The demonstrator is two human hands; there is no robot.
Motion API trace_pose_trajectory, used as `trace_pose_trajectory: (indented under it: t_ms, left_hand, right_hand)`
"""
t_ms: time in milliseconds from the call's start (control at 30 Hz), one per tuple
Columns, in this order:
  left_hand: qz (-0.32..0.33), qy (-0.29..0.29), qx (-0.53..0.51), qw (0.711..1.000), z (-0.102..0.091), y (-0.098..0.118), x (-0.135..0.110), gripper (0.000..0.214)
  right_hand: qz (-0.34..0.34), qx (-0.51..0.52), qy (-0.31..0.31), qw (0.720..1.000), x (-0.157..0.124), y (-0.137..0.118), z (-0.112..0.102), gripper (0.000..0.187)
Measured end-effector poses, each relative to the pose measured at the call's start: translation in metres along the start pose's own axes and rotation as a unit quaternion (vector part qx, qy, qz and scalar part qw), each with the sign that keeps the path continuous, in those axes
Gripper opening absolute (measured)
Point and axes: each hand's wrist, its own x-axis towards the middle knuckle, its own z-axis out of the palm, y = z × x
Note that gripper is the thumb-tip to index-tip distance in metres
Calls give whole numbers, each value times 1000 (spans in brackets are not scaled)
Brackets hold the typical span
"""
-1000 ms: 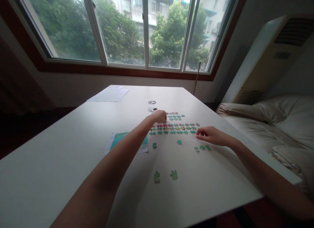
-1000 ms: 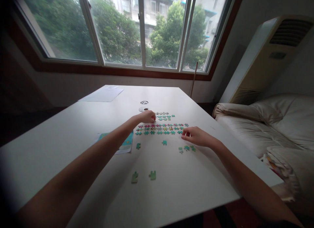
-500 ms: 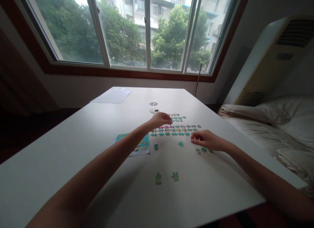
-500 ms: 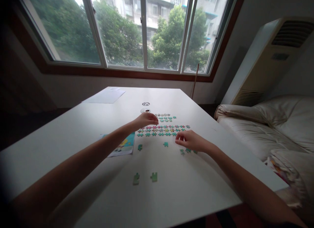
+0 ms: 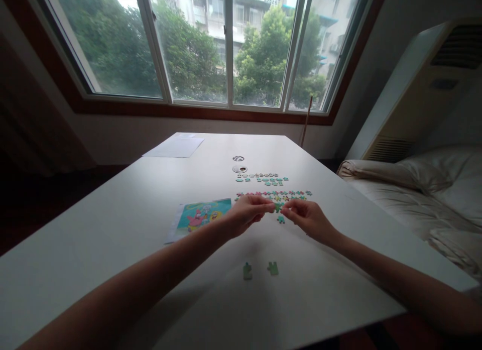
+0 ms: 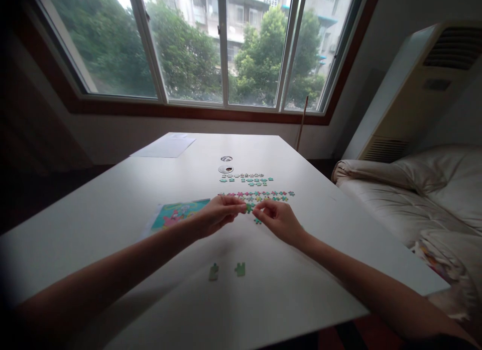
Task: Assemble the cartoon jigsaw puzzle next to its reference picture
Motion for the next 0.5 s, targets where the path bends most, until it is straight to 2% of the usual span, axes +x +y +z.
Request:
trace_pose_trajectory:
  t_ms: [267,500]
  left_hand:
    - [-18,-6,-136,991,9,3,-3,34]
    - [-17,-10,-166,986,12,1,-5,31]
  right_hand:
    - [-8,21,-15,1000,-3,2,-8,31]
    - [-6,6,-26,1000,-3,-3,-11,31]
